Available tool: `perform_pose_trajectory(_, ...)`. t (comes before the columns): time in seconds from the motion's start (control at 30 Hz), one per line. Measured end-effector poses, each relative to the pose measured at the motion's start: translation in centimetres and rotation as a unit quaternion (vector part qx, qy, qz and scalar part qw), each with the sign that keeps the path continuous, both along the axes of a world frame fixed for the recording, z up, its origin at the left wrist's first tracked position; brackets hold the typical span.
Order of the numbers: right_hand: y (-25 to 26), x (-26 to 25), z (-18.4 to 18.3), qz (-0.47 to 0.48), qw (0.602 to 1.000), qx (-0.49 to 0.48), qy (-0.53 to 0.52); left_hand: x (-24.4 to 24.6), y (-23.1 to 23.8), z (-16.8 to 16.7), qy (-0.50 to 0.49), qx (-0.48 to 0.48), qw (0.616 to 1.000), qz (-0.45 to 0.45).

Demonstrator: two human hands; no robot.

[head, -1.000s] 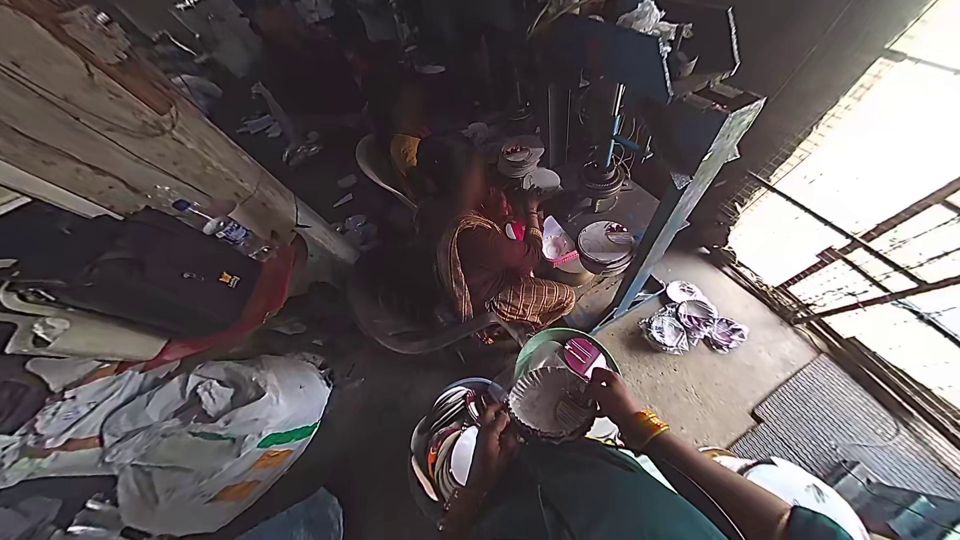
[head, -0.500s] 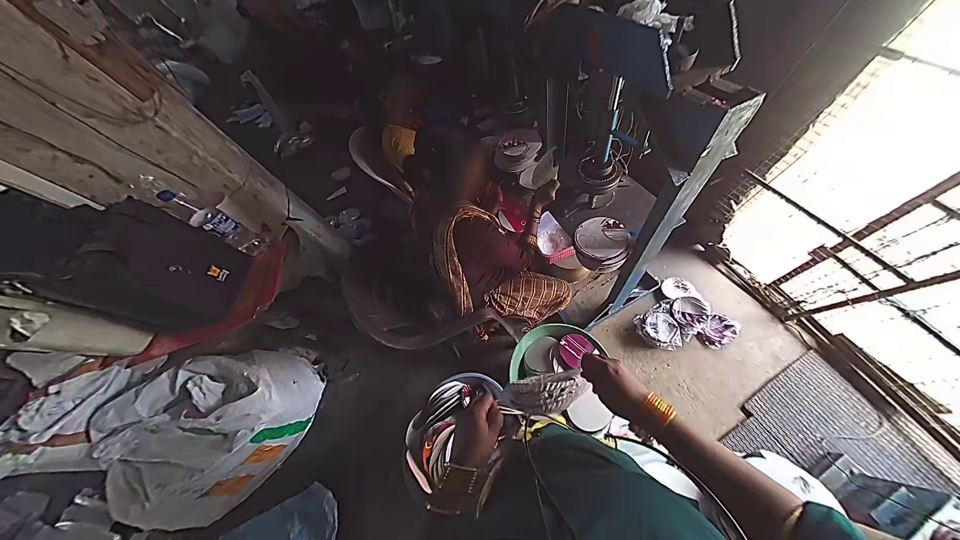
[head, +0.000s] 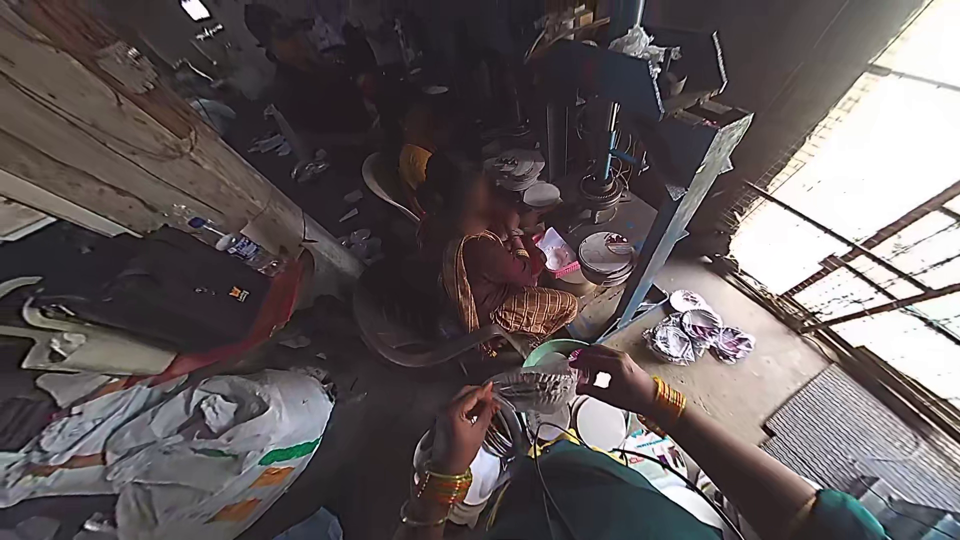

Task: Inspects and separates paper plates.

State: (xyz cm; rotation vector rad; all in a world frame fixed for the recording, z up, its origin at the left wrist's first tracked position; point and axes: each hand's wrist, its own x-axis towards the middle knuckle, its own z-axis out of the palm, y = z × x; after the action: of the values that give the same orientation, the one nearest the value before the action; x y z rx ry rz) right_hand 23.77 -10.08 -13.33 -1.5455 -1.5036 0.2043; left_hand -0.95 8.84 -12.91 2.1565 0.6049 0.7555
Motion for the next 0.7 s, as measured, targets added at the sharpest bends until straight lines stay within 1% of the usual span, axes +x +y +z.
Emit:
perform_pose_trajectory(0.07,0.2,0.0,0.5,0.002,0.999,0.011,-0.049,0.4,0.5,-0.2,-0.019,0.185,0.982,0.039)
perform_pose_trajectory(0.1,0.4,0.0,0.7,0.008,0.997,0.021,-0.078,0.5,1.0,-0.2,-0.022,0.243,0.968,0.052)
perform_pose_trajectory(0.13,0.6,0.1,0.9,0.019,0.993,0.03,-0.109,0.6,1.6,0.0,-0.018,0.279,0.958,0.06)
perform_pose_trajectory(0.17,0.8,0.2,1.2,0.035,0.989,0.036,-0.138,0.6,2.3,0.3,-0.003,0.29,0.955,0.062)
perform_pose_trajectory(0.2,1.1,0.3,1.5,0.044,0.984,0.048,-0.167,0.7,2.9,0.9,0.025,0.275,0.959,0.058)
perform_pose_trajectory(0.23,1.5,0.4,1.5,0.044,0.979,0.069,-0.188,0.9,3.2,1.8,0.055,0.234,0.969,0.054)
perform_pose_trajectory(0.27,2.0,0.6,1.3,0.033,0.975,0.094,-0.201,1.3,3.4,2.7,0.08,0.165,0.982,0.054)
perform_pose_trajectory(0.3,2.5,0.7,1.1,0.017,0.975,0.107,-0.193,1.9,3.6,3.6,0.092,0.065,0.992,0.06)
perform_pose_trajectory(0.33,2.8,0.6,1.1,0.002,0.979,0.1,-0.175,2.7,3.9,4.4,0.09,-0.047,0.992,0.08)
perform_pose_trajectory(0.37,3.2,0.4,1.3,-0.007,0.982,0.09,-0.163,3.6,4.2,5.0,0.066,-0.171,0.977,0.111)
perform_pose_trajectory(0.4,3.5,0.0,1.6,-0.005,0.984,0.08,-0.161,4.6,4.4,5.7,0.032,-0.285,0.947,0.147)
perform_pose_trajectory(0.43,3.7,-0.7,2.0,0.008,0.984,0.061,-0.165,5.6,4.6,6.4,-0.001,-0.373,0.911,0.177)
perform_pose_trajectory(0.47,3.8,-1.7,2.5,0.038,0.985,0.025,-0.165,6.4,4.7,7.0,-0.031,-0.431,0.881,0.191)
perform_pose_trajectory(0.5,3.9,-3.0,3.1,0.08,0.984,-0.024,-0.157,7.0,4.8,7.4,-0.054,-0.461,0.866,0.185)
perform_pose_trajectory(0.53,4.2,-4.2,3.4,0.121,0.98,-0.071,-0.141,7.4,4.8,7.6,-0.057,-0.46,0.872,0.155)
perform_pose_trajectory(0.57,4.7,-5.2,3.2,0.154,0.974,-0.109,-0.127,7.5,4.7,7.4,-0.038,-0.426,0.897,0.107)
perform_pose_trajectory(0.63,5.9,-6.0,2.2,0.177,0.963,-0.154,-0.13,7.0,4.9,5.8,0.035,-0.292,0.956,-0.021)
perform_pose_trajectory(0.67,6.4,-5.8,2.2,0.177,0.962,-0.163,-0.129,6.3,5.2,4.6,0.073,-0.223,0.967,-0.096)
perform_pose_trajectory(0.7,6.6,-5.5,2.4,0.167,0.967,-0.145,-0.123,5.5,5.4,3.5,0.11,-0.167,0.968,-0.15)
